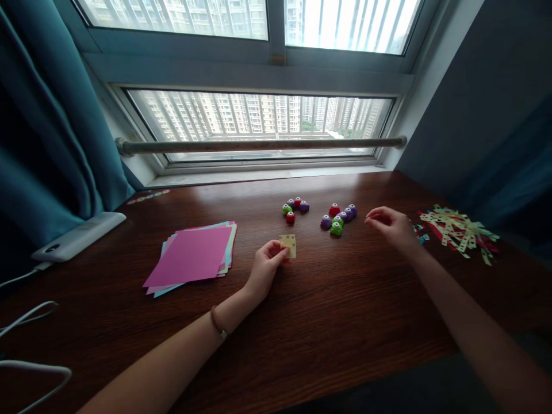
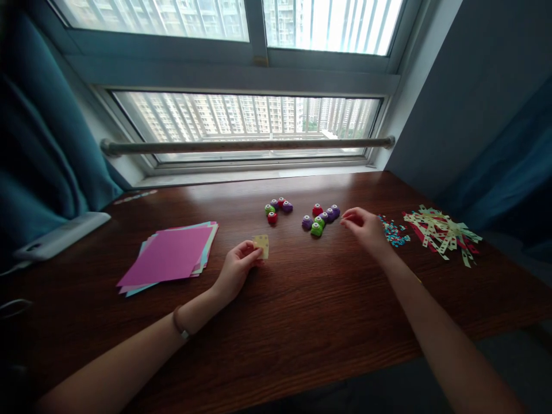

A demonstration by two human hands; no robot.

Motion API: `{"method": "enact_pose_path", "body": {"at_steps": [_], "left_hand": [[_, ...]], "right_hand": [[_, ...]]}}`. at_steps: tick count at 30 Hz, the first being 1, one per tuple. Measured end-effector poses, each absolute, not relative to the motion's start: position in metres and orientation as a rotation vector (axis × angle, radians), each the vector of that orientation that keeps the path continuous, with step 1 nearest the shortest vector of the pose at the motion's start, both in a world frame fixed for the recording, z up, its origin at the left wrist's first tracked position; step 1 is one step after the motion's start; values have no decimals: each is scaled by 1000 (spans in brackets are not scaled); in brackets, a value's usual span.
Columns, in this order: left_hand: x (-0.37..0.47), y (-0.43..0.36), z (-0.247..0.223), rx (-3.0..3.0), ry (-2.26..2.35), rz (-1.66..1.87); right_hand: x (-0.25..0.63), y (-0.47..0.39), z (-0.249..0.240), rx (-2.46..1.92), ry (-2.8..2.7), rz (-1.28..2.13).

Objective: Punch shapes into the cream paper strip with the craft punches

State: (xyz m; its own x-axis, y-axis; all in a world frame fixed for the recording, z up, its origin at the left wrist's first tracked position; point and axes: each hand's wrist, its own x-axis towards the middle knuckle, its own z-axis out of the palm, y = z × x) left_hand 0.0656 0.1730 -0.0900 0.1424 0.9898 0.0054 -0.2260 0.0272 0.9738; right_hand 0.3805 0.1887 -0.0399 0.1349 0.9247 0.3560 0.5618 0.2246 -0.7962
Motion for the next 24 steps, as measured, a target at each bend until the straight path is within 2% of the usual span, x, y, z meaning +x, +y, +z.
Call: {"method": "enact_pose_path", "body": {"at_steps": [4,8,12,17,20,24], "left_hand": [[66,173,-90,1136,950,1176],[66,173,-89,1163,955,1165],[66,173,-88,1165,970,1149],[66,172,-87,1146,975,1127],[67,170,-85,1148,986,1121],[69,166,-79,1174,999,1103]], "right_hand": [[462,197,-35,-1658,-1462,123],[504,205,-42,-1840,-1521,-28],[512,210,-42,-1880,-1601,-83],[481,205,-25,-1660,-1514,-143],[435,196,-20,-1569,-1449,-33],[347,178,-32,-1355,-1465,673]]}}
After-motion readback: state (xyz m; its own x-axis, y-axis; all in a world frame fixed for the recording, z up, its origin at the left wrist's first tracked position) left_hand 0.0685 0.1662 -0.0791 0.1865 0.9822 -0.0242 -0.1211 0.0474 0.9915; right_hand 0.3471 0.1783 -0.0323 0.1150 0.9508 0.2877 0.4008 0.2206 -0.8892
